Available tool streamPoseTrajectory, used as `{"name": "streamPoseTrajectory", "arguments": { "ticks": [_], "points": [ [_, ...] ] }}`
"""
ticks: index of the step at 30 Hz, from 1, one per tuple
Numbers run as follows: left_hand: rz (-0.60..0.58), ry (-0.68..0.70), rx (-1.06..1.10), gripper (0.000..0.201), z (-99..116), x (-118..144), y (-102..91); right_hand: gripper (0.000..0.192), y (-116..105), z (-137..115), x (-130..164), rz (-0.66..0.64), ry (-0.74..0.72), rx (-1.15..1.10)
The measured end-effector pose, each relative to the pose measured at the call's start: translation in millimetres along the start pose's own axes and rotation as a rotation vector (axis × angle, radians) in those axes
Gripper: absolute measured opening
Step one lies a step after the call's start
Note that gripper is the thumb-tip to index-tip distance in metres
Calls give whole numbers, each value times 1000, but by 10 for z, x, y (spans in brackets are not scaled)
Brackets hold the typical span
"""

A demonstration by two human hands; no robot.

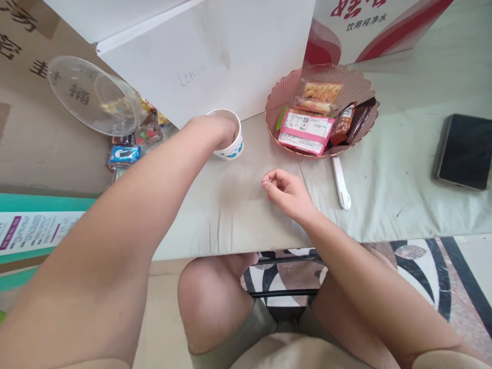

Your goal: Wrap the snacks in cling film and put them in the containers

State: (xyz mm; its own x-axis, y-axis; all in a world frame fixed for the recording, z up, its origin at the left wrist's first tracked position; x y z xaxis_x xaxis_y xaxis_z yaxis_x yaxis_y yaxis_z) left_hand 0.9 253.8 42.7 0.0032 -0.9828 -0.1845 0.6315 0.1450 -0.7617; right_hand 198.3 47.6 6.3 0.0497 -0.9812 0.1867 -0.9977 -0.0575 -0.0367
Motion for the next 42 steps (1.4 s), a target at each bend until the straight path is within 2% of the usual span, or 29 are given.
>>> {"name": "streamPoseTrajectory", "arguments": {
  "ticks": [2,3,4,6,8,10,12,14,17,19,21,24,27,29,31,33,35,36,38,40,42],
  "points": [
    [-260,-51,-164,25,278,169,-151,18,7,-14,11,9,-5,2],
    [-310,-45,-230,18,410,288,-281,18,13,-21,13,13,-5,3],
    [-284,-27,-270,16,509,419,-438,18,23,-27,14,15,-4,3],
    [6,61,-131,16,557,703,-805,19,51,-30,14,21,-1,3],
    [293,37,24,13,278,1016,-1125,18,90,-18,18,23,6,8],
    [581,-98,45,16,-241,1310,-1371,18,133,6,31,27,5,23],
    [747,-263,-86,24,-791,1535,-1521,17,173,33,51,32,-10,56],
    [769,-402,-145,38,-1223,1640,-1581,17,203,54,71,43,-33,104],
    [708,-474,-158,60,-1544,1578,-1580,16,236,71,88,59,-58,179],
    [640,-520,-146,77,-1623,1463,-1551,15,256,68,91,64,-73,209],
    [582,-570,-144,86,-1666,1359,-1531,14,277,60,88,62,-85,226],
    [554,-597,-181,80,-1719,1287,-1541,14,300,51,77,56,-90,237],
    [580,-569,-210,70,-1743,1338,-1566,15,308,44,62,49,-83,239],
    [601,-555,-210,62,-1700,1447,-1555,15,305,34,56,46,-80,235],
    [650,-519,-146,56,-1560,1619,-1509,14,292,18,60,49,-76,223],
    [714,-439,37,50,-1297,1833,-1413,14,261,0,83,57,-76,202],
    [689,-437,325,46,-953,2045,-1239,13,205,-20,125,64,-89,187],
    [611,-510,517,44,-772,2135,-1109,12,165,-29,152,69,-102,185],
    [330,-603,881,43,-364,2247,-796,11,58,-46,211,88,-137,199],
    [121,-689,1098,45,-7,2302,-492,9,-82,-60,268,122,-174,217],
    [-45,-752,1224,51,245,2318,-207,7,-246,-75,315,168,-205,230]
  ]
}}
Point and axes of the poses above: each hand's wrist, its own x-axis away from the middle knuckle, its own y-axis out of the palm, z = x × y, the point moved 3 cm from there along -x, towards the middle knuckle, and after that the axes turned 10 degrees about z, right-handed, at the moved point
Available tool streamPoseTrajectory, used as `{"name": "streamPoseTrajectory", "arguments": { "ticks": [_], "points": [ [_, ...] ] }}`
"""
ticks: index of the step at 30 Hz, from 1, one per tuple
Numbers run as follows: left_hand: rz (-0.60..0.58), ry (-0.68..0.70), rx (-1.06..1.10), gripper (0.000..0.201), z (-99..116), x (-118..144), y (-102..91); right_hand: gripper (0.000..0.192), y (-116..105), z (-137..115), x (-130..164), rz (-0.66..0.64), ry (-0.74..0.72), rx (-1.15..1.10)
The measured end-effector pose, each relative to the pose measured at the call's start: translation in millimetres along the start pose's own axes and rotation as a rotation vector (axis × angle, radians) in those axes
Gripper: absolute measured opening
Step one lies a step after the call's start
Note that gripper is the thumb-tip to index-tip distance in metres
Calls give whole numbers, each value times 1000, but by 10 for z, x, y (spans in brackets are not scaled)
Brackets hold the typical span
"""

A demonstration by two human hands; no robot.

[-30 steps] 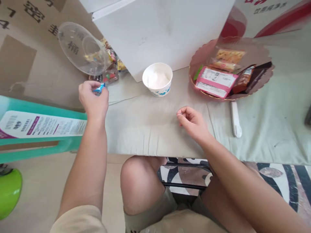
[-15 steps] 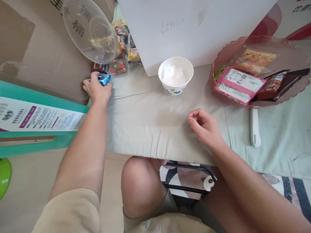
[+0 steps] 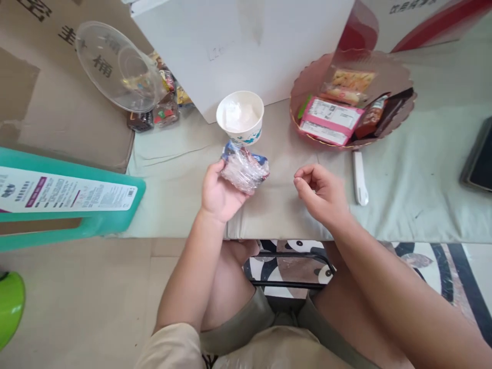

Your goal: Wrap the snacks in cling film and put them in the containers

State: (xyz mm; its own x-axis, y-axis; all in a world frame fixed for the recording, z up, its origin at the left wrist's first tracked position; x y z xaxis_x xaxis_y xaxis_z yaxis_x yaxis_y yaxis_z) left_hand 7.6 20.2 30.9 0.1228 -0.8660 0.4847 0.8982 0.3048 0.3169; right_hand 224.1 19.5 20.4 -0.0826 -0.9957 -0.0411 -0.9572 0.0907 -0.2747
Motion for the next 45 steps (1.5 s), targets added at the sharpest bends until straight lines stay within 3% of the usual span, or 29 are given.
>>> {"name": "streamPoseTrajectory", "arguments": {
  "ticks": [3,5,10,13,16,21,24,31,38,45],
  "points": [
    [-154,-131,42,66,-285,-32,294,6,-270,34,7,70,-21,15],
    [-211,-137,5,69,-430,-59,400,5,-448,68,-4,126,-33,53],
    [-211,19,-124,66,-554,-138,588,4,-823,271,-106,327,-47,392],
    [-192,115,-131,66,-541,-199,638,26,-949,415,-184,398,-33,617],
    [-205,174,-95,63,-523,-261,600,35,-982,459,-193,301,28,761],
    [-197,251,-86,68,-487,-355,463,25,-919,288,0,74,122,929],
    [-117,313,-118,59,-472,-391,397,21,-852,192,79,47,84,778],
    [18,589,-328,60,-491,-408,357,17,-607,133,149,-47,8,124],
    [-36,661,-480,60,-495,-314,455,18,-327,189,213,-94,131,-183],
    [15,750,-532,62,-487,-257,483,17,-225,187,217,-148,187,-237]
  ]
}}
Point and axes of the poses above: each hand's wrist, its own x-axis away from the middle knuckle, its own y-axis out of the palm, z = x × y, the point moved 3 cm from there along -x, towards the middle knuckle, and after that the axes turned 10 degrees about z, right-handed, at the moved point
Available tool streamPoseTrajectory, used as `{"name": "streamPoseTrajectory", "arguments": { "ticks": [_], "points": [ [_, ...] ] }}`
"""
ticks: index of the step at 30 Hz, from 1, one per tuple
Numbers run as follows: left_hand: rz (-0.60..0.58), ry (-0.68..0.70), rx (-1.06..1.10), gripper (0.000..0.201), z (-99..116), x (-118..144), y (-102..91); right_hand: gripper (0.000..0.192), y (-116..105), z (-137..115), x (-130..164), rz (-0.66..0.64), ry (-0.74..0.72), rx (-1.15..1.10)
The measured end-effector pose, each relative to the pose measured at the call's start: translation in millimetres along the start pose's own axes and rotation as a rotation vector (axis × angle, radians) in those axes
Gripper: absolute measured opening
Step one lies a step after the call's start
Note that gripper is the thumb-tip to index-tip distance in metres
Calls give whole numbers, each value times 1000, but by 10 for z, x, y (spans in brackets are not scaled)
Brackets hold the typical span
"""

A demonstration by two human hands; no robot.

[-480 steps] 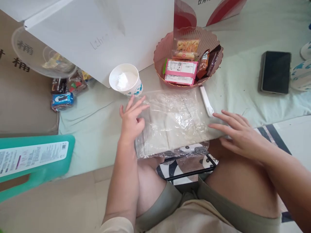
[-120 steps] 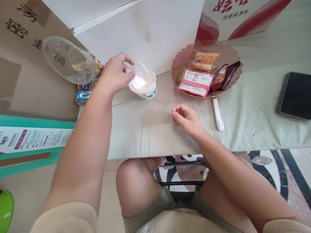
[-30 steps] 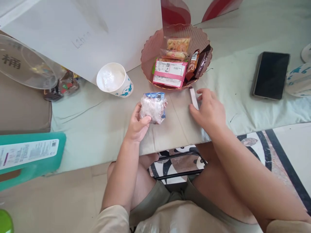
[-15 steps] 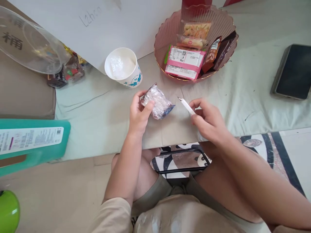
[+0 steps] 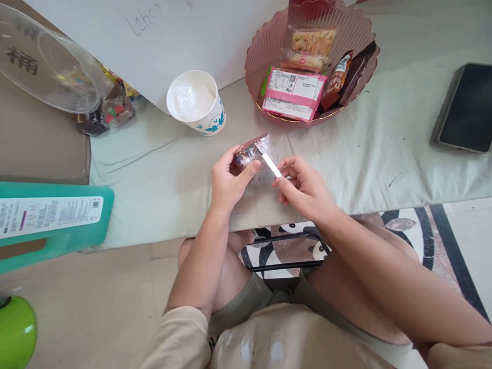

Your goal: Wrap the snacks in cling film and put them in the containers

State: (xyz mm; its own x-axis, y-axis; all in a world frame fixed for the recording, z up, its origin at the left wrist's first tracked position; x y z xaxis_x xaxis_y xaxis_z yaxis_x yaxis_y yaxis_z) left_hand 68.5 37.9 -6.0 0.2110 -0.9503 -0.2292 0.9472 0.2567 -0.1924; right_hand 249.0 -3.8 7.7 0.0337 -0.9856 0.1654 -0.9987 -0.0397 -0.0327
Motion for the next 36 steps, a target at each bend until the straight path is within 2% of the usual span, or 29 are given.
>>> {"name": "streamPoseTrajectory", "arguments": {
  "ticks": [8,13,18,21,26,28,31,33,36],
  "points": [
    [122,-37,57,57,4,-37,-72,22,48,7,38,-87,85,-28],
    [243,-112,220,55,-37,-86,-141,22,58,21,64,-145,137,-19],
    [320,-221,354,56,-42,-164,-222,20,21,44,85,-202,72,112],
    [321,-252,343,55,-110,-188,-298,25,-95,21,48,-104,-40,255],
    [200,-234,75,49,-276,-122,-348,17,-361,-29,-63,231,-281,630],
    [169,-163,-111,42,-277,-89,-356,17,-435,-17,-97,327,-367,768],
    [225,-1,-378,37,-202,-78,-411,21,-516,27,-136,403,-403,914],
    [247,106,-446,41,-139,-92,-452,23,-559,47,-157,432,-382,975],
    [156,251,-437,36,-67,-112,-463,27,-615,68,-188,461,-301,1039]
  ]
}}
Point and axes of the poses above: each hand's wrist, its own x-axis away from the middle knuckle, its own y-axis out of the palm, z = x × y, the point moved 3 cm from there along -x, towards the middle knuckle, and after that the axes turned 10 degrees about z, right-handed, at the moved point
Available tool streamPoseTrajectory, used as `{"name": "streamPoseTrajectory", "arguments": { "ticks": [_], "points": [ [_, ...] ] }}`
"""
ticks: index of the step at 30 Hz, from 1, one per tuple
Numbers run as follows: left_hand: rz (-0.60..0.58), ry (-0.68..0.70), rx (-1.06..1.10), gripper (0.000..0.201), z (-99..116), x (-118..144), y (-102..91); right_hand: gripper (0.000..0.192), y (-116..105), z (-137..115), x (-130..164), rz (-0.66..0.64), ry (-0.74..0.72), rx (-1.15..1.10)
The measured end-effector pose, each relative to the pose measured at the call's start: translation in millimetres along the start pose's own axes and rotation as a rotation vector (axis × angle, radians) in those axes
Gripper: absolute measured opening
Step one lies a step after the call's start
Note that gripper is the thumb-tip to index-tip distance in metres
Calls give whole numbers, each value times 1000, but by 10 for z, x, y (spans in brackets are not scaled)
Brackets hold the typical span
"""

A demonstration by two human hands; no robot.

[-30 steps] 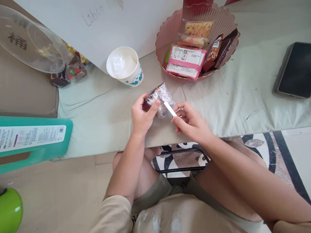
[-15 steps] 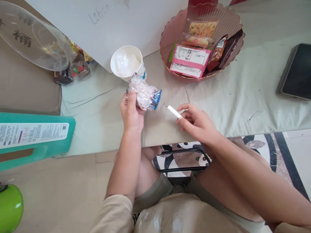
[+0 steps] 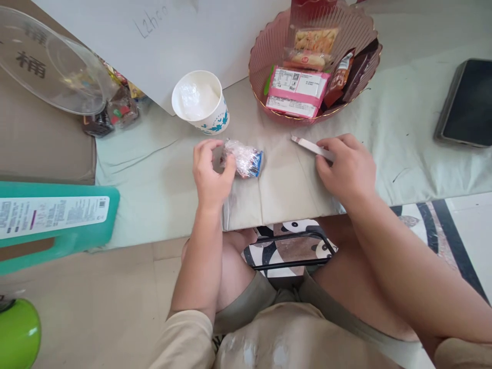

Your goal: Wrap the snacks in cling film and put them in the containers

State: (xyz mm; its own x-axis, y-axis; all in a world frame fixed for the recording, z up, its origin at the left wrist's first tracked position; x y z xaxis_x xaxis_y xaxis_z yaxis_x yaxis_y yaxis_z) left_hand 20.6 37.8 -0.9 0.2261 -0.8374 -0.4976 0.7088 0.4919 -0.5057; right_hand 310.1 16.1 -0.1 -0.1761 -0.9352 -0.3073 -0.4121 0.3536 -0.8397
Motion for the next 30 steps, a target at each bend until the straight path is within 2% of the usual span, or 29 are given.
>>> {"name": "streamPoseTrajectory", "arguments": {
  "ticks": [2,5,10,17,21,26,28,30],
  "points": [
    [-57,90,27,35,42,0,7,28,9,32,-15,-5,34,29],
    [-121,156,16,46,101,29,42,28,17,63,-29,44,30,34],
    [-210,106,-53,38,122,63,99,27,19,83,-35,81,6,52],
    [-217,69,-5,37,90,37,102,27,11,108,-38,97,-18,52],
    [-209,43,20,30,134,45,113,26,-14,-3,-20,121,-77,32],
    [-170,-12,119,14,180,77,140,23,78,-229,54,24,-238,-124],
    [-148,-57,166,9,178,86,153,23,112,-274,74,-4,-259,-174],
    [-112,-135,223,12,161,91,165,22,123,-303,82,-37,-269,-230]
  ]
}}
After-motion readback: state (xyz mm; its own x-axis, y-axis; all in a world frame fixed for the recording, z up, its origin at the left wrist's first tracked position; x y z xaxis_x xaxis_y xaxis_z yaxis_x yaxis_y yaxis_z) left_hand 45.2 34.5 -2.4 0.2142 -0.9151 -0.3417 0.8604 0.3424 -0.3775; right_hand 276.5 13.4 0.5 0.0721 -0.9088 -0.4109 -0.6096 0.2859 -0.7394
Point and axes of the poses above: each hand's wrist, its own x-axis away from the middle knuckle, its own y-axis out of the palm, z = x × y, the point moved 3 cm from there along -x, towards the middle knuckle, and after that the axes turned 10 degrees about z, right-handed, at the moved point
